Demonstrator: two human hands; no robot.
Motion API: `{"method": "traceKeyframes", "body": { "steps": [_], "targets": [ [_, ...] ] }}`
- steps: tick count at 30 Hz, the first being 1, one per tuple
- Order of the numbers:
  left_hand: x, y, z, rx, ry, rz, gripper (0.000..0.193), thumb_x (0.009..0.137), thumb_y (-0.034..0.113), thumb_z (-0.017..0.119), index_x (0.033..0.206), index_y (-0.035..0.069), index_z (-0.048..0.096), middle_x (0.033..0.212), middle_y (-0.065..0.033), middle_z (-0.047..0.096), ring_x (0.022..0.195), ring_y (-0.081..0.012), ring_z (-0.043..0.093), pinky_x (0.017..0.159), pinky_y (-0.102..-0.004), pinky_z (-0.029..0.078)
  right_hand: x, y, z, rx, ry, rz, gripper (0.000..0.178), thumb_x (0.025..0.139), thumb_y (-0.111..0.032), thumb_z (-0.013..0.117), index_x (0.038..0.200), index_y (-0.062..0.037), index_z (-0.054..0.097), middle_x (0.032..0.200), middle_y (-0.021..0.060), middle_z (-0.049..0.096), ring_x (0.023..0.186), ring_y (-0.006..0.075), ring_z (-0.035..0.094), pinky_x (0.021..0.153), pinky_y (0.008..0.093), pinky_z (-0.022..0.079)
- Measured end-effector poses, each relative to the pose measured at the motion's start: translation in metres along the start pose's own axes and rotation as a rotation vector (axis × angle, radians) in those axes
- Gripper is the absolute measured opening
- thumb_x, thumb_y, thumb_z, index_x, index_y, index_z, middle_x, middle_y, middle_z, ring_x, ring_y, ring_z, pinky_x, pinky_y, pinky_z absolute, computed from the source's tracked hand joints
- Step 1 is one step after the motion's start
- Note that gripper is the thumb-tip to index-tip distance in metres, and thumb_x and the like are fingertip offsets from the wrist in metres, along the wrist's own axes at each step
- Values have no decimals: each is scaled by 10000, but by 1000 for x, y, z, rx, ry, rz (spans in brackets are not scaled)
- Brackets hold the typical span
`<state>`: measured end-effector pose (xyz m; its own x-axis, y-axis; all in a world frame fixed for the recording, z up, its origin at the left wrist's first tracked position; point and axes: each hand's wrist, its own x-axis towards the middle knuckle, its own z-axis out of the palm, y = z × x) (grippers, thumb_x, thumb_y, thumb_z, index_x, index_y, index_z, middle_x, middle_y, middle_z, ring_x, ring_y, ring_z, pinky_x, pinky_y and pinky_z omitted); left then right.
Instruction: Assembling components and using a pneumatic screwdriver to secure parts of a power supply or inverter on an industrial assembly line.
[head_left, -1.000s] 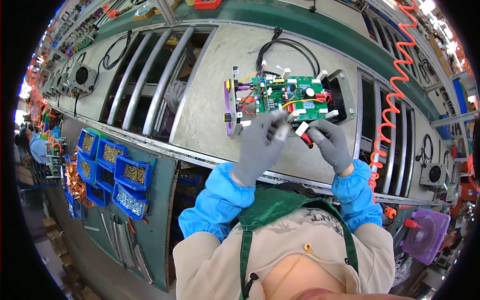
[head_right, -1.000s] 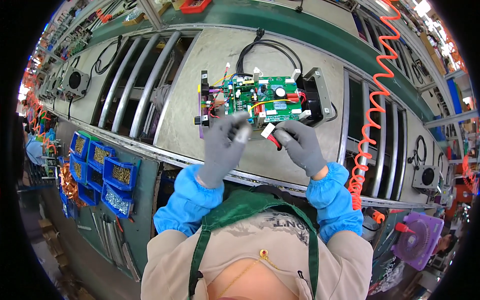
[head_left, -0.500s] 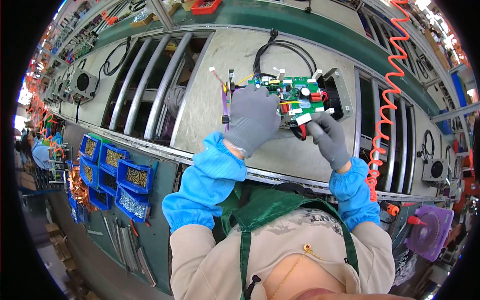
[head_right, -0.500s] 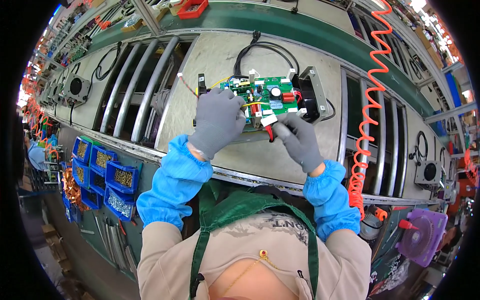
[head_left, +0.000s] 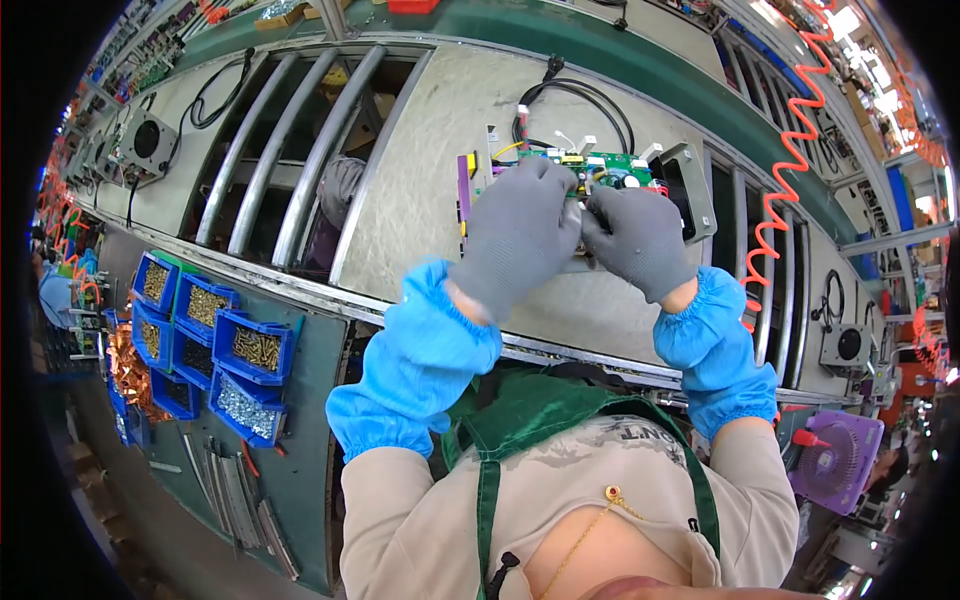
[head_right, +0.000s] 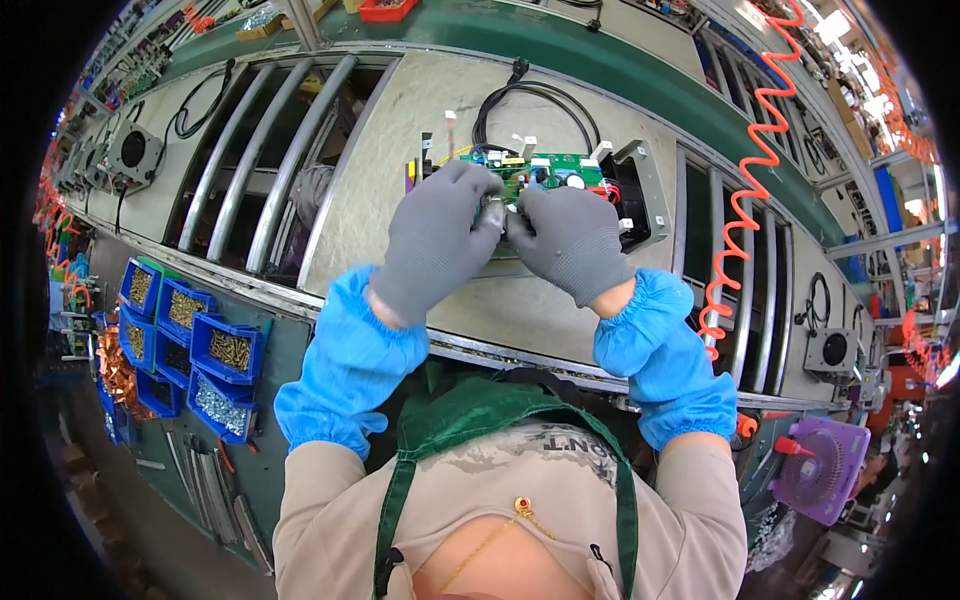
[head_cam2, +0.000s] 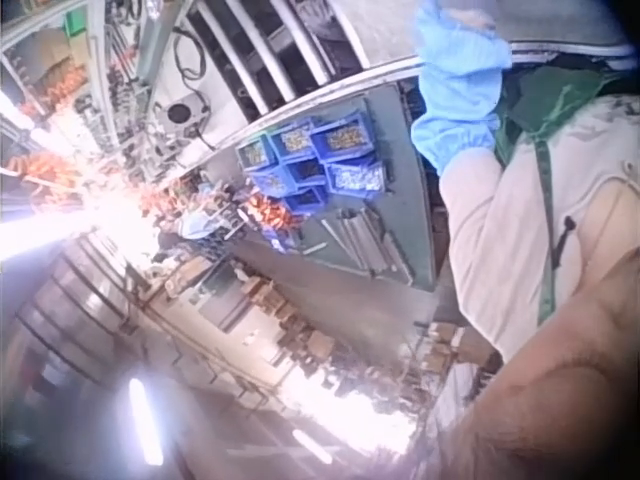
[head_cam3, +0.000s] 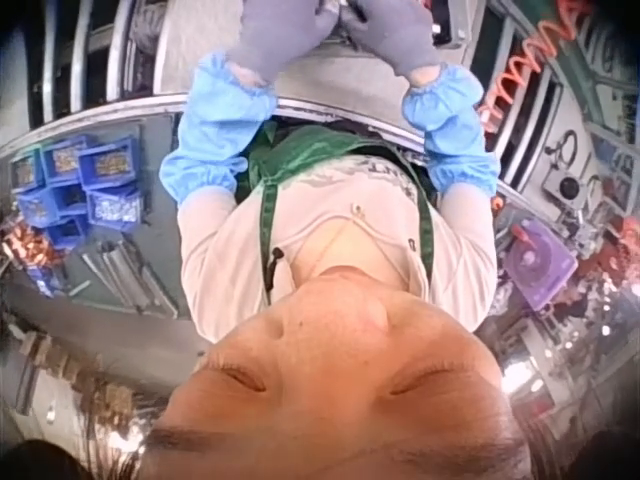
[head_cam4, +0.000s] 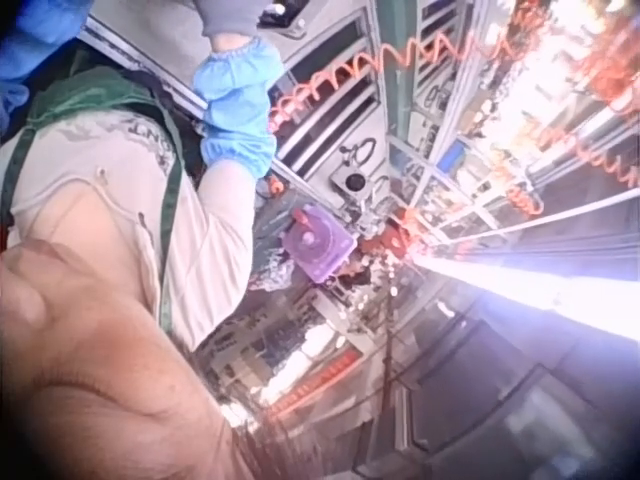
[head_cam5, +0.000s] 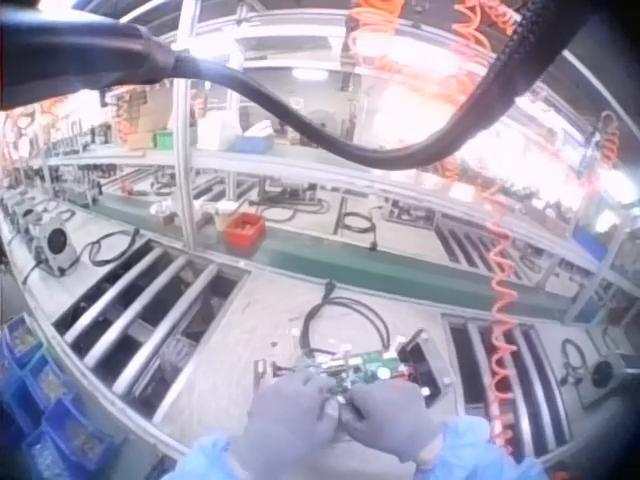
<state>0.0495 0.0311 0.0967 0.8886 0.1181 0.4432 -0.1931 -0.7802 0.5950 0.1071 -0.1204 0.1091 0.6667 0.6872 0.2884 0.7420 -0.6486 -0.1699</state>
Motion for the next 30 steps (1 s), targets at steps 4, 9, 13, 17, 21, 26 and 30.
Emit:
{"method": "traceKeyframes", "body": {
  "steps": [4, 9, 13, 17, 21, 26, 30],
  "targets": [
    [-37, 5, -16, -476, -61, 19, 165, 817, 159, 594, 931, 43, 625, 830, -100, 607, 760, -200, 605, 673, -300, 491, 0, 10, -4, 203, -136, 172, 204, 806, -258, 617, 744, -64, 619, 638, 127, 592, 584, 271, 589, 548, 382, 461],
    [-81, -36, 57, -841, -523, -353, 261, 847, 215, 585, 1019, 23, 620, 811, -68, 619, 712, -148, 582, 648, -303, 475, 5, 12, -7, 829, -248, 462, 230, 882, -114, 568, 1049, 18, 654, 787, 47, 645, 671, 97, 603, 623, 240, 509],
    [-79, -42, 80, -1042, -361, -605, 359, 857, 266, 591, 1114, 17, 602, 810, -69, 628, 724, -137, 587, 644, -309, 471, -3, 18, -17, 712, -367, 456, 249, 891, -93, 547, 1091, 24, 639, 834, 52, 647, 766, 114, 626, 661, 253, 535],
    [-73, -43, 86, -1107, -401, -617, 345, 853, 238, 593, 1106, 3, 597, 837, -76, 626, 757, -130, 582, 664, -279, 463, -2, 3, -17, -5, -94, 73, 208, 824, -110, 585, 992, -37, 684, 777, 107, 644, 667, 214, 619, 611, 344, 498],
    [-70, -43, 91, -1408, -390, -698, 296, 865, 181, 590, 1115, 22, 594, 958, -62, 631, 855, -131, 587, 751, -275, 477, 2, -18, -5, -119, -106, 42, 133, 777, -159, 622, 850, -66, 683, 696, 104, 618, 656, 283, 598, 608, 401, 480],
    [-68, -48, 95, -1537, -373, -720, 352, 864, 220, 596, 1154, 26, 550, 966, -54, 627, 843, -121, 589, 778, -262, 493, 13, -21, -13, -249, -303, 230, 149, 778, -215, 595, 795, -84, 664, 699, 115, 625, 689, 291, 623, 620, 406, 486],
    [-65, -48, 93, -1614, -410, -736, 318, 896, 133, 571, 1200, 54, 518, 1053, -55, 626, 920, -140, 594, 798, -276, 482, 26, -27, -5, -394, -340, 203, 153, 784, -215, 587, 788, -84, 665, 724, 122, 633, 713, 301, 627, 653, 422, 490]
  ]
}}
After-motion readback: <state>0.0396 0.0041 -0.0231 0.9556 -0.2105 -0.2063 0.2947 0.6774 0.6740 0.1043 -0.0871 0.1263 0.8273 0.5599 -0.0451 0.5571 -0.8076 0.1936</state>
